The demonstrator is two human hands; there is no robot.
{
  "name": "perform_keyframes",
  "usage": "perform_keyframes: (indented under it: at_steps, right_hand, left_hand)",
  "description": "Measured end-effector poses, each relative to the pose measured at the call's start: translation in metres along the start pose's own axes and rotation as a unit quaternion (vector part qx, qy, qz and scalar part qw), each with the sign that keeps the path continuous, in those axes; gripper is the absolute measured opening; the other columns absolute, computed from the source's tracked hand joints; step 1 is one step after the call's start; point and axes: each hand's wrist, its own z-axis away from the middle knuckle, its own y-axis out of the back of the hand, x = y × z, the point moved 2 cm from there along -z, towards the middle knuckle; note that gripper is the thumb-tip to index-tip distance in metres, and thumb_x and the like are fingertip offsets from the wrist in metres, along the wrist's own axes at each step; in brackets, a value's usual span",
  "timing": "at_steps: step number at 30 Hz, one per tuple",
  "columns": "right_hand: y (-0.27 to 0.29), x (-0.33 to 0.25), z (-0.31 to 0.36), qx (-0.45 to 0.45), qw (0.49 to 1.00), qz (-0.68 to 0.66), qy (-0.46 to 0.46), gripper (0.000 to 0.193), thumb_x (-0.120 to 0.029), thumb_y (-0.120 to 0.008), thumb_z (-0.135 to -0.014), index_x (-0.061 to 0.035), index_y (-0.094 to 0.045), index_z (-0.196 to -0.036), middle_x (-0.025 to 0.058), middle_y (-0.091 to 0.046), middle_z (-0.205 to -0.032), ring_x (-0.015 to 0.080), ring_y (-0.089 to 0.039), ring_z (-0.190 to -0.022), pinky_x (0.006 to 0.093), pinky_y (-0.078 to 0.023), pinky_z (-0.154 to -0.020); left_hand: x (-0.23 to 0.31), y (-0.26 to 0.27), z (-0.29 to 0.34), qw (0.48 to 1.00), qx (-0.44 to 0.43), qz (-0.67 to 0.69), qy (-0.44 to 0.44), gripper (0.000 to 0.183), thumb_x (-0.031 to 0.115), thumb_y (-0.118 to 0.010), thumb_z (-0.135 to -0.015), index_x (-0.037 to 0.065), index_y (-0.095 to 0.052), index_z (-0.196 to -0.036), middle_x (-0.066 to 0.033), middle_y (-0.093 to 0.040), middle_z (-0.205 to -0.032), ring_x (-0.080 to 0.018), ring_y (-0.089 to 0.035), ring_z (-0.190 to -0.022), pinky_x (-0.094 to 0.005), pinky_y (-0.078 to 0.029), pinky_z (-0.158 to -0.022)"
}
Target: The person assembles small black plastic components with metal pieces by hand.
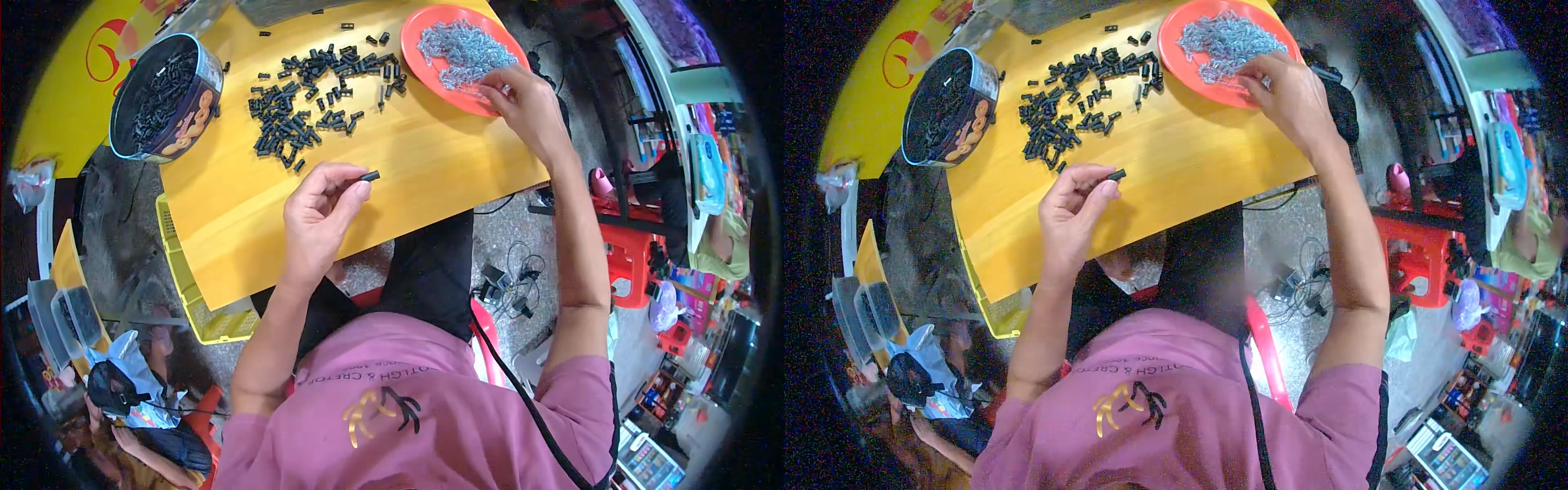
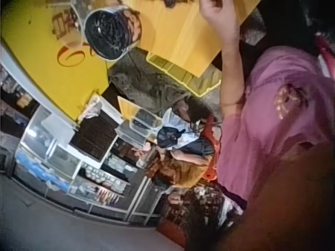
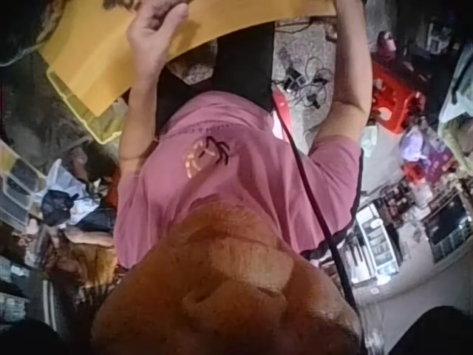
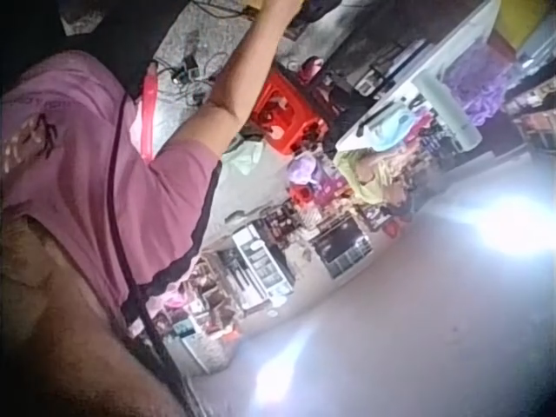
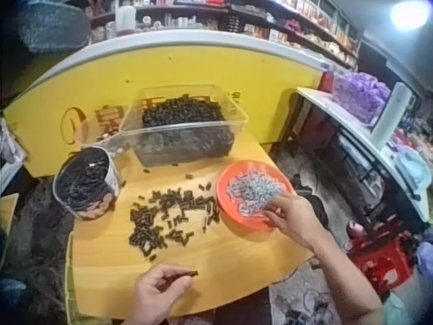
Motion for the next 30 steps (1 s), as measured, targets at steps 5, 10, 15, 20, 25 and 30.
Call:
perform_keyframes:
  at_steps: [5, 10, 15, 20, 25, 30]
  right_hand:
    - [-0.007, 0.001, -0.016, -0.089, 0.992, 0.076, 0.045, 0.018, -0.022, -0.065, -0.082, -0.0080, -0.068, -0.092, 0.0109, -0.063, -0.090, 0.0318, -0.063, -0.081, 0.0409, -0.049, -0.073]
    - [-0.010, -0.004, -0.019, -0.092, 0.984, 0.133, 0.077, 0.015, -0.020, -0.066, -0.081, -0.0072, -0.067, -0.089, 0.0091, -0.063, -0.089, 0.0287, -0.063, -0.079, 0.0386, -0.049, -0.071]
    - [-0.006, 0.002, -0.017, -0.064, 0.991, 0.109, 0.049, 0.017, -0.021, -0.066, -0.081, -0.0062, -0.065, -0.090, 0.0102, -0.064, -0.090, 0.0292, -0.063, -0.080, 0.0380, -0.049, -0.071]
    - [-0.004, 0.012, -0.017, -0.045, 0.995, 0.082, 0.032, 0.018, -0.021, -0.067, -0.081, -0.0050, -0.065, -0.090, 0.0125, -0.064, -0.089, 0.0305, -0.063, -0.079, 0.0381, -0.049, -0.071]
    - [-0.008, 0.007, -0.021, -0.092, 0.988, 0.102, 0.073, 0.020, -0.027, -0.065, -0.082, -0.0078, -0.065, -0.088, 0.0128, -0.064, -0.088, 0.0322, -0.063, -0.082, 0.0431, -0.049, -0.071]
    - [-0.009, -0.001, -0.026, -0.098, 0.987, 0.117, 0.050, 0.019, -0.026, -0.065, -0.082, -0.0075, -0.065, -0.087, 0.0134, -0.064, -0.086, 0.0326, -0.063, -0.082, 0.0436, -0.049, -0.071]
  left_hand:
    - [0.001, 0.002, 0.000, 1.000, -0.001, -0.014, -0.004, 0.014, -0.001, -0.062, -0.088, -0.001, -0.062, -0.102, -0.0005, -0.059, -0.092, -0.0056, -0.057, -0.082, -0.0192, -0.046, -0.074]
    - [0.001, 0.003, -0.001, 1.000, -0.007, -0.027, 0.003, 0.014, 0.000, -0.062, -0.088, -0.001, -0.061, -0.102, -0.0023, -0.061, -0.092, -0.0076, -0.058, -0.082, -0.0209, -0.047, -0.075]
    - [0.003, 0.003, 0.001, 1.000, -0.004, -0.025, 0.012, 0.014, 0.001, -0.062, -0.088, -0.001, -0.060, -0.103, -0.0041, -0.063, -0.094, -0.0092, -0.059, -0.082, -0.0224, -0.048, -0.075]
    - [0.005, 0.005, 0.002, 0.999, -0.007, -0.033, 0.015, 0.014, 0.002, -0.062, -0.089, 0.000, -0.061, -0.102, -0.0031, -0.063, -0.092, -0.0086, -0.059, -0.081, -0.0217, -0.047, -0.075]
    - [0.005, 0.004, 0.003, 1.000, -0.006, -0.024, 0.017, 0.014, 0.002, -0.063, -0.088, 0.000, -0.061, -0.102, -0.0029, -0.064, -0.091, -0.0084, -0.059, -0.081, -0.0217, -0.047, -0.075]
    - [0.006, 0.005, 0.004, 0.999, -0.004, -0.035, 0.018, 0.014, 0.003, -0.063, -0.088, 0.000, -0.061, -0.102, -0.0031, -0.064, -0.091, -0.0086, -0.060, -0.081, -0.0218, -0.047, -0.074]
